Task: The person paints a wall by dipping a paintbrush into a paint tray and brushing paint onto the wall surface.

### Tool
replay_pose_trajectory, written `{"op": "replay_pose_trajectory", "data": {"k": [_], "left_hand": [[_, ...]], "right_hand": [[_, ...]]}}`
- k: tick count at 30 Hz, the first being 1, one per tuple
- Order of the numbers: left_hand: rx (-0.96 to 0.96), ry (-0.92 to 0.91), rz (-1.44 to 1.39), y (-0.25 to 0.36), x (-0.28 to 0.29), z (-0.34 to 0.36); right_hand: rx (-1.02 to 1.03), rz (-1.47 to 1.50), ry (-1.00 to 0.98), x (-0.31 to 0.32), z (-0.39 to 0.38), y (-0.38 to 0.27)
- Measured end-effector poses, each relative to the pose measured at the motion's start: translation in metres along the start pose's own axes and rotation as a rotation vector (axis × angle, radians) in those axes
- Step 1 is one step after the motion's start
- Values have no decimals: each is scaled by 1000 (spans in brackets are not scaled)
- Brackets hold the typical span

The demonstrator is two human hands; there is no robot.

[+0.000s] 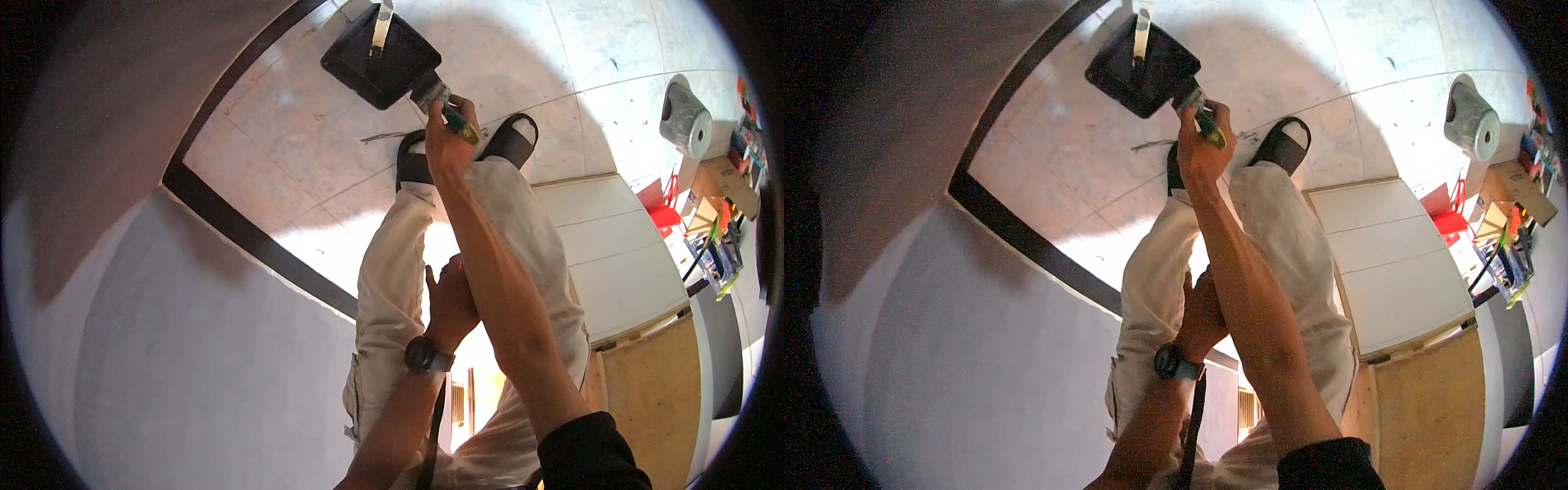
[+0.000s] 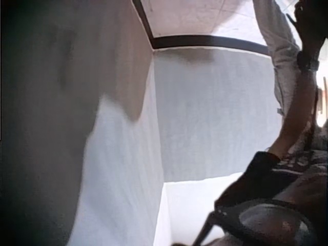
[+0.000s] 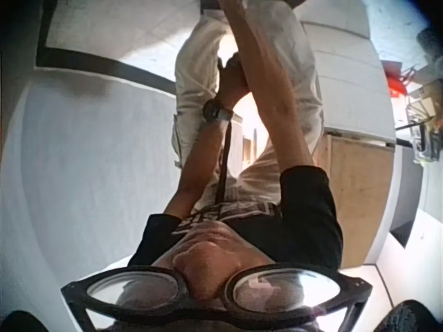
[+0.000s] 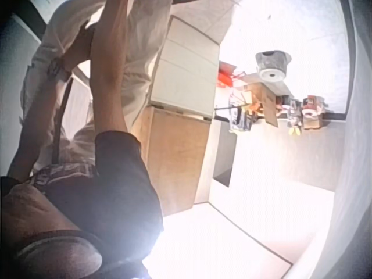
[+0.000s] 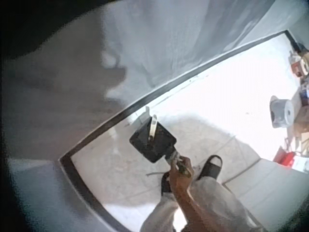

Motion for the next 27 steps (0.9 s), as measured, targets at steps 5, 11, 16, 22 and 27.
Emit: {"op": "replay_pose_trajectory", "data": {"k": [5,11,16,22,27], "left_hand": [[75,-84,-49,-1,2,6],[144,4,-138,2,12,8],[133,19,-129,3,13,9],[131,25,-117,6,14,10],[133,34,-127,5,10,9]], "right_hand": [[-53,49,-75,21,4,-2],[647,-230,-426,5,16,-50],[1279,-616,-695,-24,-6,-36],[1323,-645,-716,-25,-12,-16],[1273,-687,-740,-18,-15,-1]]}}
Point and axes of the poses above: each hand's wrist, its own z-axis towards the middle knuckle, its own x-axis out of the back of the hand, y = z × x, the point moved 7 cm from there along z, towards the middle knuckle, and after that the axes turned 6 degrees about -x, right-handed, at the moved point
